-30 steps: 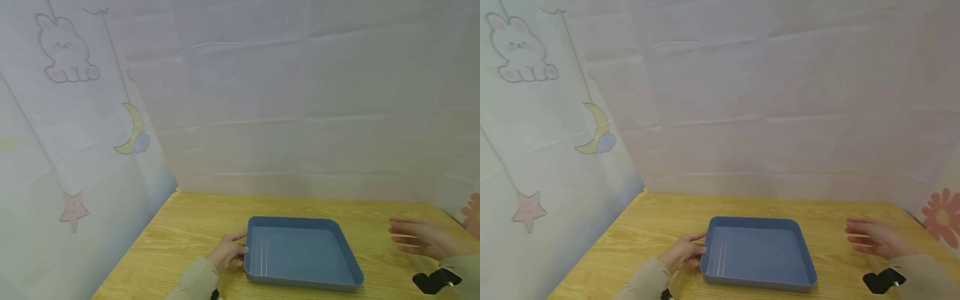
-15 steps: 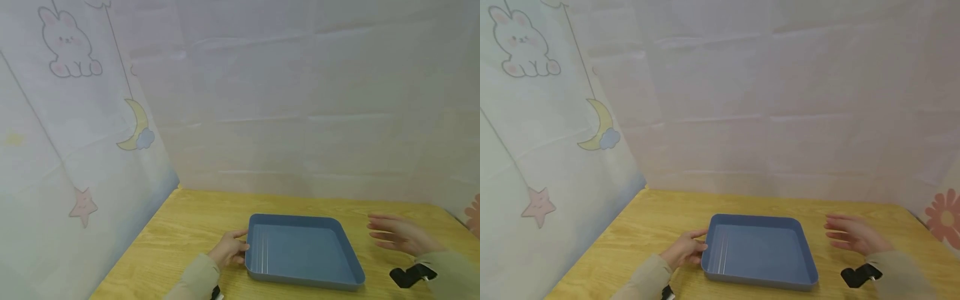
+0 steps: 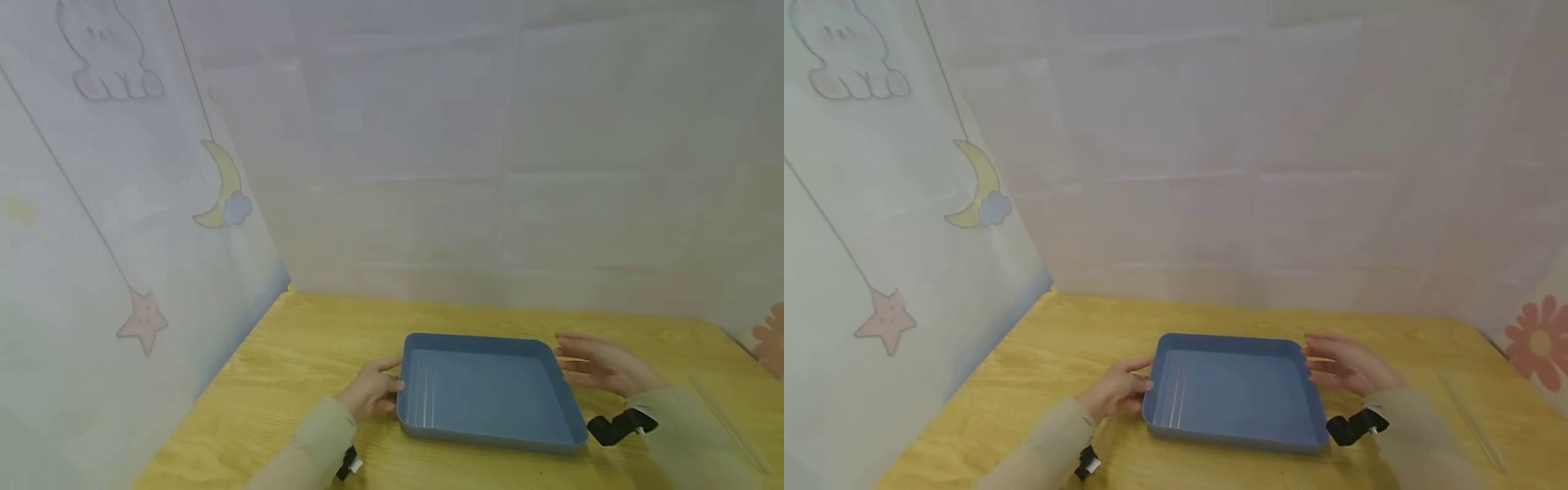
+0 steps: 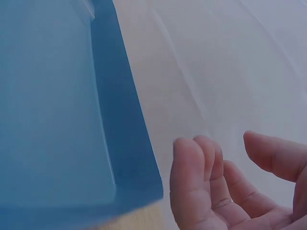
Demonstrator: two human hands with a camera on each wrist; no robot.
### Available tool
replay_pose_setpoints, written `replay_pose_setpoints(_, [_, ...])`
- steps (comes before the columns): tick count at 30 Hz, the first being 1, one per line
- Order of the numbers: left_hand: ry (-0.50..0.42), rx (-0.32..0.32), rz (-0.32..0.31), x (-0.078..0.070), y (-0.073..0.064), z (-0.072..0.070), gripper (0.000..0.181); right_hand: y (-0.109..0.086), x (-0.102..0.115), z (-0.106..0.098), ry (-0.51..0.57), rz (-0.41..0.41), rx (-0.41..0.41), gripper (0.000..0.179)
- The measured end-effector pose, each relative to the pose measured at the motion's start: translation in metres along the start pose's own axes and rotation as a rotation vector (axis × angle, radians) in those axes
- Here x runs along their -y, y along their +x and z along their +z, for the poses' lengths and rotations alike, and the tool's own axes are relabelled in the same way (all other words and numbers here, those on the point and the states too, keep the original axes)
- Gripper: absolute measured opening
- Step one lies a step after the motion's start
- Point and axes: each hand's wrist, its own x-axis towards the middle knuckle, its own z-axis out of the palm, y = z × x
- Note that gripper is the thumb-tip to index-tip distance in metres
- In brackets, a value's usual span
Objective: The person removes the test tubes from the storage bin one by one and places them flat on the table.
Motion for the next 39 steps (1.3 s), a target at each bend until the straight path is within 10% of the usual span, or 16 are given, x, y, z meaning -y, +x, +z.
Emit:
replay_pose_setpoints(31, [-0.011,0.006,-0.037,0.003,-0.011,-0.001,0.057,0.026,-0.004,0.093,0.129,0.024,0.042,0.045])
replay_pose_setpoints(39, [-0.018,0.005,-0.038,0.004,-0.011,0.0,0.058,0.03,-0.008,0.109,0.072,0.045,0.019,0.062])
